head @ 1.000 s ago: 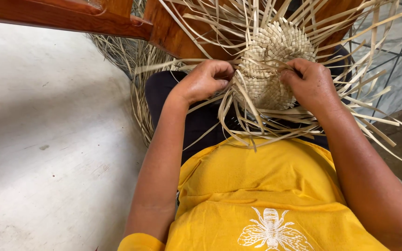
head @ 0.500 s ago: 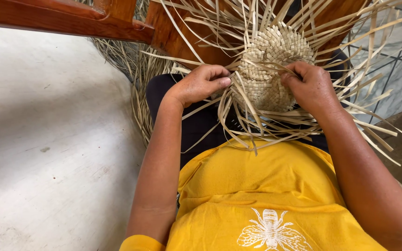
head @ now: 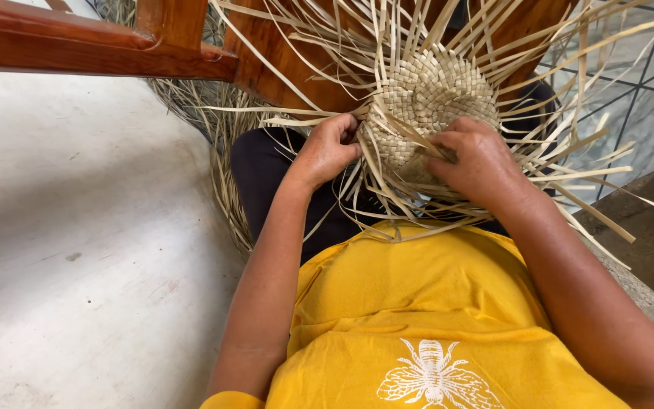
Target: Weaving dried plant fibers into a circular structure using hands and a knife for trimming.
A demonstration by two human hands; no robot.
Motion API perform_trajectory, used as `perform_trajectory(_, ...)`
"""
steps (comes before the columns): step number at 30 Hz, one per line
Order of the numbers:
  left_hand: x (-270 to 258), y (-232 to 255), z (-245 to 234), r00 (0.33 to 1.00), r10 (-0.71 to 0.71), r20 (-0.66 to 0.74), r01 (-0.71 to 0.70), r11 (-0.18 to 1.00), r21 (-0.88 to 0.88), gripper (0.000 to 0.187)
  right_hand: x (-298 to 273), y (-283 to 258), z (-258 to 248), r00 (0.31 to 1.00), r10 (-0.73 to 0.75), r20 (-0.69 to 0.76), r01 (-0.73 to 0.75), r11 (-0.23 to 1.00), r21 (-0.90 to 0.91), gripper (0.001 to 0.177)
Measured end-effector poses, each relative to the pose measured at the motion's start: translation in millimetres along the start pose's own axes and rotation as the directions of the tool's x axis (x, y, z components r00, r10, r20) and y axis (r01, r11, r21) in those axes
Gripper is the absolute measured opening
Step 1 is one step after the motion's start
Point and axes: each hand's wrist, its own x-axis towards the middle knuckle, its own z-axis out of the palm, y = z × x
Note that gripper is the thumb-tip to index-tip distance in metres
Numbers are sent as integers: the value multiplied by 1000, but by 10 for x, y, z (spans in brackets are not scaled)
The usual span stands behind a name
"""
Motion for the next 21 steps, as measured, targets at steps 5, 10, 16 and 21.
perform_trajectory(5, 47, -117, 104, 998, -26, -62, 27, 999, 19, 22, -25, 233, 48, 997, 75, -10, -74, 995, 62, 41)
perform_trajectory(10, 8, -169, 188, 997, 16, -75, -22, 996, -83, 25, -162, -8, 148, 997, 67, 46, -69, 997, 46, 38)
perform_trajectory(16, -221, -44, 177, 998, 48, -44, -59, 948, -312, 28, -213, -246, -565, 997, 77, 21, -78, 893, 443, 36)
perform_trajectory(21, -476, -37, 75, 996, 33, -86, -61, 936, -347, 31, 40, 2, -1078, 945, 271, -183, -137, 836, 532, 29)
